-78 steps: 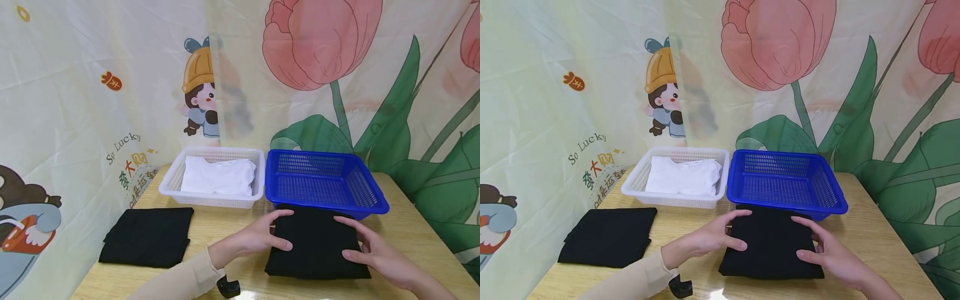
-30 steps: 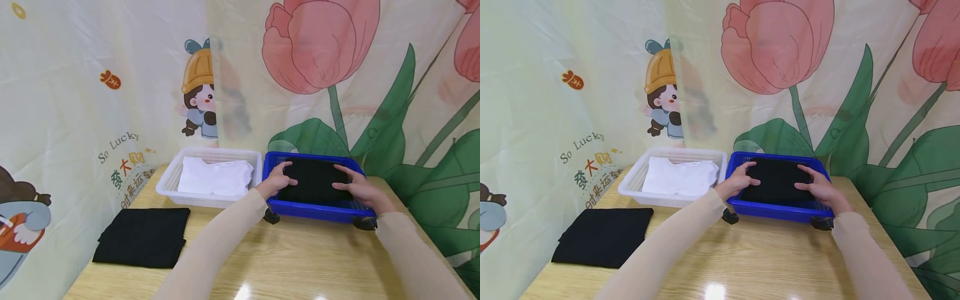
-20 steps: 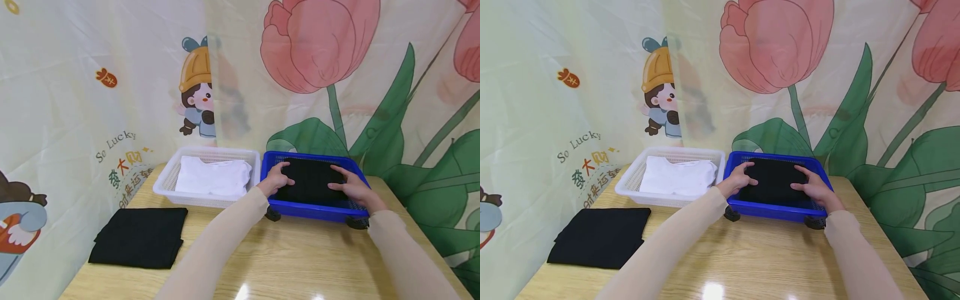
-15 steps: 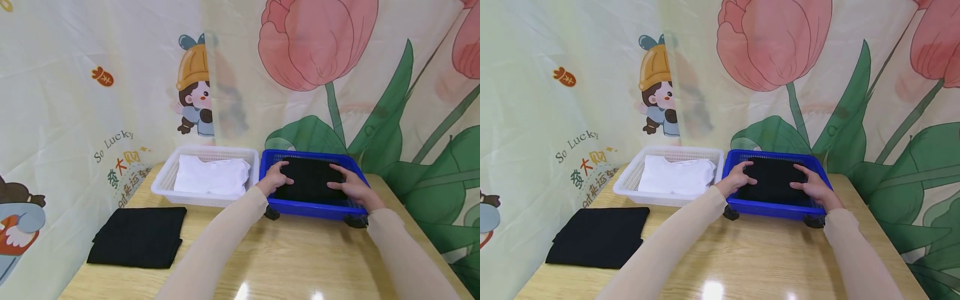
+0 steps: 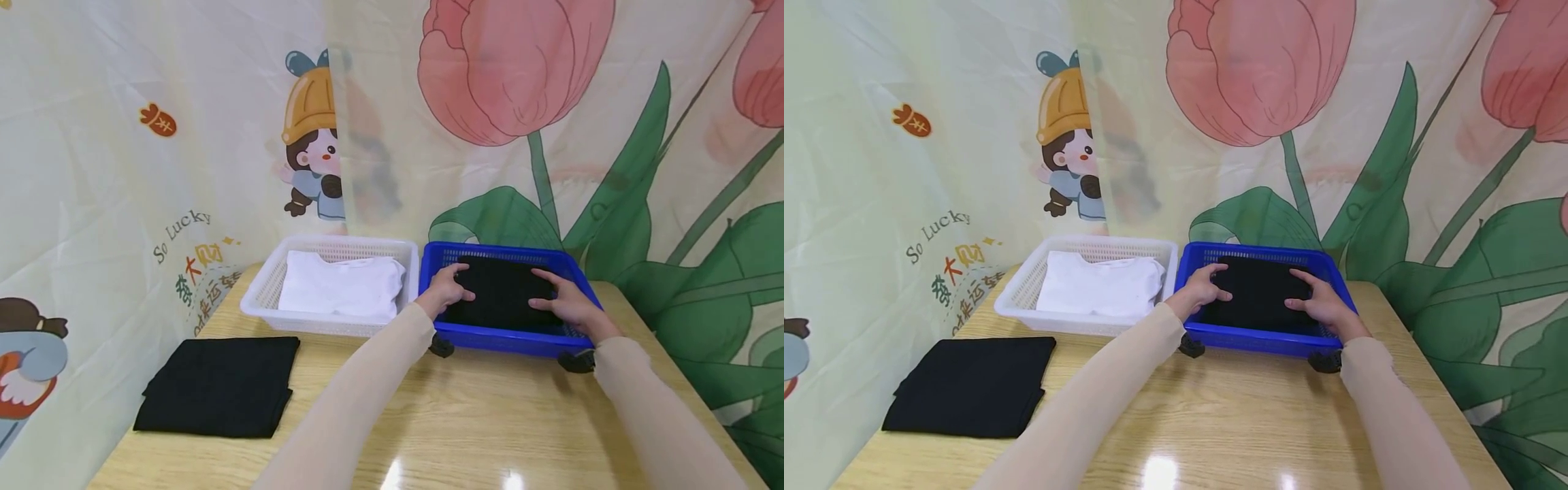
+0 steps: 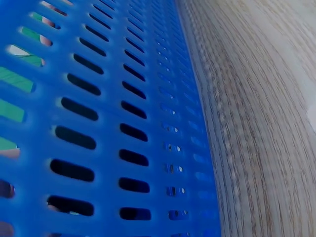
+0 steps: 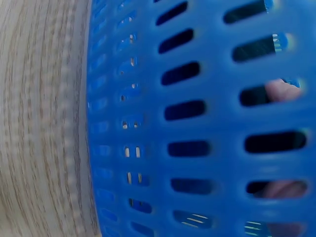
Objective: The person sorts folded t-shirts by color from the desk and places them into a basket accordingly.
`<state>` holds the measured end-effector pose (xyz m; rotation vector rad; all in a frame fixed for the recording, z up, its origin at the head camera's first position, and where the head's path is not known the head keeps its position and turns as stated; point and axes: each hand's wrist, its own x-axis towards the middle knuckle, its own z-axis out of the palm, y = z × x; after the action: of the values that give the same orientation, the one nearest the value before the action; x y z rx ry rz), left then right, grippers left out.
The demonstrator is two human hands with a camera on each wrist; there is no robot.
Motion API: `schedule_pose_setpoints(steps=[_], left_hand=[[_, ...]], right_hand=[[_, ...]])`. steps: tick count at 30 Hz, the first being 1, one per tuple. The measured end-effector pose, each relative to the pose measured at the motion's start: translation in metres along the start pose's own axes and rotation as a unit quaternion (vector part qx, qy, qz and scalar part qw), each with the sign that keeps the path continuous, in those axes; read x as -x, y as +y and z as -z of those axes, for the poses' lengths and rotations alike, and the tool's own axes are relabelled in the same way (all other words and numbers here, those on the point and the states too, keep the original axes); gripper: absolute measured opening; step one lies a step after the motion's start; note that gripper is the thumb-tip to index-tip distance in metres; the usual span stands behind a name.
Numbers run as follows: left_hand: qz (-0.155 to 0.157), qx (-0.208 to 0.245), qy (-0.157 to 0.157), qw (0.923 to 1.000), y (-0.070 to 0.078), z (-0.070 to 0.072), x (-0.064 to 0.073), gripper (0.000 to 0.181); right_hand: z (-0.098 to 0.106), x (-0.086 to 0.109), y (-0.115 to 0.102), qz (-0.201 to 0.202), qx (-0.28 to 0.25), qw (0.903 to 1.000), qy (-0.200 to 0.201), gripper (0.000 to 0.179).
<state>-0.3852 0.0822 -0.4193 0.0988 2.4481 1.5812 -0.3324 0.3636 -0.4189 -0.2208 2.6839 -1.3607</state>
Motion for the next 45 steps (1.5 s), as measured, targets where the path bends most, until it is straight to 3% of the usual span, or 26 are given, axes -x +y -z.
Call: schedule_pose_setpoints(steps=[12,19,29,35,45], left_hand=[[0.014,-0.017,-0.003,0.9997,0.001,0.002,-0.0023,0.077],[0.027,-0.031,-0.002,0.9991,-0.0008,0.0009,-0.0036,0.078],[0.023,-0.033,-0.001,0.9992,-0.001,0.0002,-0.0007,0.077],[0.038,-0.04,-0.009,0.9984,-0.0015,-0.0008,-0.0039,0.077],[0.042,-0.034,-0.007,0.9985,0.0003,-0.0025,-0.0017,0.075]], right_hand=[[0.0003,0.0014,-0.0085,-0.015,0.016,0.9997,-0.009,0.086],[-0.002,-0.0012,-0.0044,-0.018,0.013,0.9997,-0.014,0.085],[-0.0031,0.0016,-0.0044,-0.025,0.024,0.9992,-0.018,0.085],[-0.0044,0.0035,-0.0034,-0.037,0.026,0.9986,-0.026,0.083],[-0.0031,0.0033,-0.0003,-0.033,0.056,0.9975,-0.027,0.081]])
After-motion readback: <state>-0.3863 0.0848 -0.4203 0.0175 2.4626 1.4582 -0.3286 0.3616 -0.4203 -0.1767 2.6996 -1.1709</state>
